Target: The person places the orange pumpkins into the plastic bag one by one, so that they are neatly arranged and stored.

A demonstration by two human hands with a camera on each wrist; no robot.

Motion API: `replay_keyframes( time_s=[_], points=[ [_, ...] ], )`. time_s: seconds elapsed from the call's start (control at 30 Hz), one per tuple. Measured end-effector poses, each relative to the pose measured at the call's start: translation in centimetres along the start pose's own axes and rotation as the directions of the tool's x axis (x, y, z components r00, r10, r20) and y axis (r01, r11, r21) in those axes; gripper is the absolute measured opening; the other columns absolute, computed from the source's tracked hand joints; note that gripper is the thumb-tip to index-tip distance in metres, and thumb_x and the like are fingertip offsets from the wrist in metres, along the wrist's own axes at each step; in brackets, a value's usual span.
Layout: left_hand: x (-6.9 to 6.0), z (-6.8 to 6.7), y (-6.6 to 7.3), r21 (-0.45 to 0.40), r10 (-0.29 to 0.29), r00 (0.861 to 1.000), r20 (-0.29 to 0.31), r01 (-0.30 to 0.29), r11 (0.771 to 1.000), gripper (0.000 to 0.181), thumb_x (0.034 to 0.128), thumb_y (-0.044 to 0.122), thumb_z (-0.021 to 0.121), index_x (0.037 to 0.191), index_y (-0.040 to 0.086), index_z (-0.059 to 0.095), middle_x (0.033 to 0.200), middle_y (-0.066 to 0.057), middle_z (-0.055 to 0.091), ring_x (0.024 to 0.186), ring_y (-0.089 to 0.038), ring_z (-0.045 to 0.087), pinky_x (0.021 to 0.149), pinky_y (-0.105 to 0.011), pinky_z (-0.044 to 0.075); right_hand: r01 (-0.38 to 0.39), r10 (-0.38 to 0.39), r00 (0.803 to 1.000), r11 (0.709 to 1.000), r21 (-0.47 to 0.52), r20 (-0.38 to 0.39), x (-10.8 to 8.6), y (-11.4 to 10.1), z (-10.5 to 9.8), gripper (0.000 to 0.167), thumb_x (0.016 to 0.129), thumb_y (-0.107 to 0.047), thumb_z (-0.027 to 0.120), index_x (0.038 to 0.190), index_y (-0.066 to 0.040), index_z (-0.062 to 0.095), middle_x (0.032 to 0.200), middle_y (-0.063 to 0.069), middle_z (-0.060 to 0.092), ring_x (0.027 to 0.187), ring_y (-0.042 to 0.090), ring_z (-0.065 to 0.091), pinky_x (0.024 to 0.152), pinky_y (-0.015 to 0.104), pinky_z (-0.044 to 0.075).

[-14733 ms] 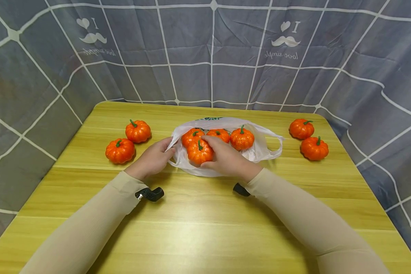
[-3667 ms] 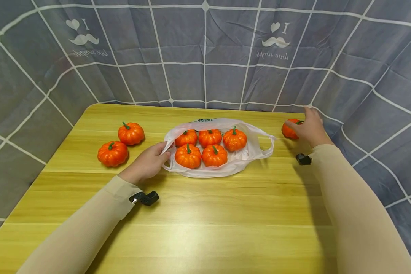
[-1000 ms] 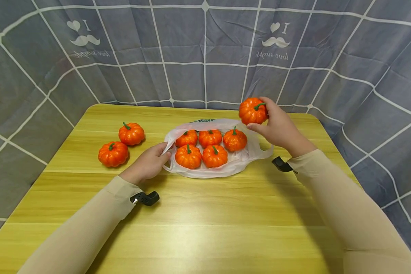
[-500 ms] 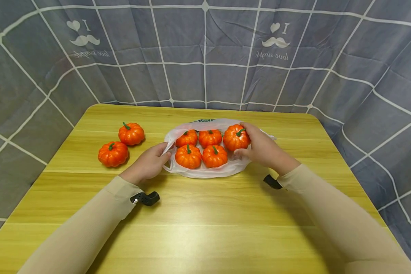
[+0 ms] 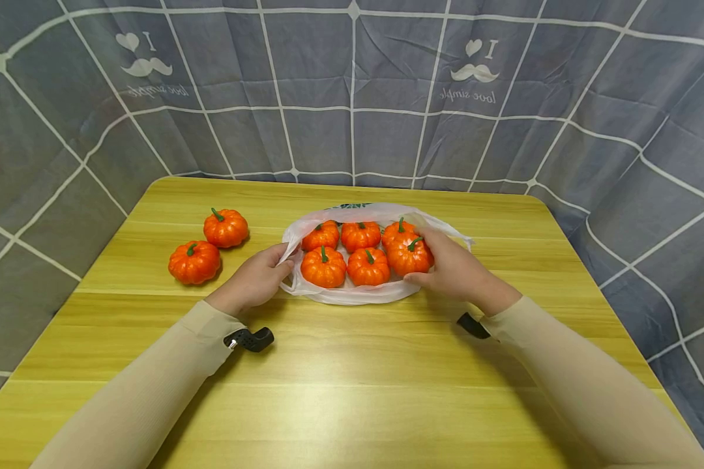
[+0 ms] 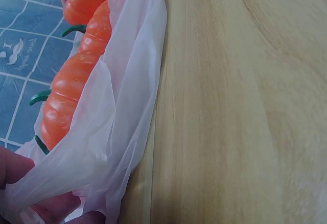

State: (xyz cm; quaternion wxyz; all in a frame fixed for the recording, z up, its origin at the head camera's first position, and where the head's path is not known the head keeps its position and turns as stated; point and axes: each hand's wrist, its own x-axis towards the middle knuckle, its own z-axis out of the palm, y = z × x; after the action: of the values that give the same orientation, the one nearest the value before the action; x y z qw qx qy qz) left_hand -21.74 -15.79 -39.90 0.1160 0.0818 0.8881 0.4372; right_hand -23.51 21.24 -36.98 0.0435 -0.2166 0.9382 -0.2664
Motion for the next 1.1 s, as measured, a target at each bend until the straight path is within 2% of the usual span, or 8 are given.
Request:
replay_keyframes(
  time_s=[0.17, 0.43, 0.63, 0.87, 1.1],
  points=[
    [0.0, 0.0, 0.0, 0.004, 0.002, 1.0, 0.002, -0.002, 1.0, 0.041, 0.112, 0.021, 0.046, 0.151, 0.01, 0.055, 0.136, -0.016, 0.061, 0.117, -0.034, 0.053, 0.102, -0.047, 0.041, -0.006, 0.007, 1.0, 1.0, -0.009, 0.011, -0.3, 0.1, 0.1, 0.094, 0.088, -0.026, 0.087, 0.161, 0.0, 0.033, 0.157, 0.022, 0.049, 0.141, 0.04, 0.052, 0.119, 0.058, 0.042],
    [0.0, 0.0, -0.1, 0.003, 0.002, 1.0, 0.008, -0.002, 1.0, 0.045, 0.1124, 0.022, 0.045, 0.156, 0.011, 0.05, 0.144, -0.014, 0.058, 0.12, -0.034, 0.052, 0.103, -0.046, 0.04, -0.013, 0.014, 0.999, 1.0, -0.014, 0.042, -0.2, 0.5, 0.7, 0.092, 0.088, -0.028, 0.086, 0.159, 0.003, 0.035, 0.156, 0.024, 0.049, 0.142, 0.041, 0.051, 0.121, 0.058, 0.04],
    [0.0, 0.0, -0.1, -0.006, 0.004, 1.0, 0.006, -0.004, 1.0, 0.041, 0.1123, 0.021, 0.046, 0.152, 0.011, 0.054, 0.14, -0.014, 0.06, 0.117, -0.034, 0.052, 0.099, -0.044, 0.04, -0.019, 0.019, 0.999, 1.0, -0.004, 0.045, -0.1, 0.6, 0.8, 0.091, 0.088, -0.028, 0.085, 0.159, 0.0, 0.035, 0.154, 0.022, 0.051, 0.14, 0.04, 0.053, 0.12, 0.057, 0.041],
    [0.0, -0.1, -0.1, -0.008, 0.005, 1.0, 0.006, -0.005, 1.0, 0.041, 0.1124, 0.021, 0.046, 0.151, 0.01, 0.055, 0.137, -0.015, 0.06, 0.114, -0.033, 0.052, 0.095, -0.042, 0.04, -0.051, 0.052, 0.996, 0.998, -0.021, 0.075, -0.1, 0.7, 0.9, 0.082, 0.088, -0.033, 0.085, 0.151, 0.001, 0.044, 0.144, 0.021, 0.06, 0.131, 0.038, 0.059, 0.118, 0.055, 0.044],
    [0.0, -0.1, -0.1, -0.013, -0.004, 1.0, 0.004, 0.004, 1.0, 0.039, 0.1125, 0.021, 0.046, 0.149, 0.011, 0.056, 0.129, -0.015, 0.06, 0.11, -0.032, 0.053, 0.091, -0.039, 0.04, -0.066, 0.071, 0.993, 0.997, -0.05, 0.098, 0.1, 1.2, 1.1, 0.092, 0.09, -0.034, 0.084, 0.159, 0.001, 0.036, 0.156, 0.022, 0.05, 0.139, 0.039, 0.053, 0.12, 0.056, 0.041]
  ],
)
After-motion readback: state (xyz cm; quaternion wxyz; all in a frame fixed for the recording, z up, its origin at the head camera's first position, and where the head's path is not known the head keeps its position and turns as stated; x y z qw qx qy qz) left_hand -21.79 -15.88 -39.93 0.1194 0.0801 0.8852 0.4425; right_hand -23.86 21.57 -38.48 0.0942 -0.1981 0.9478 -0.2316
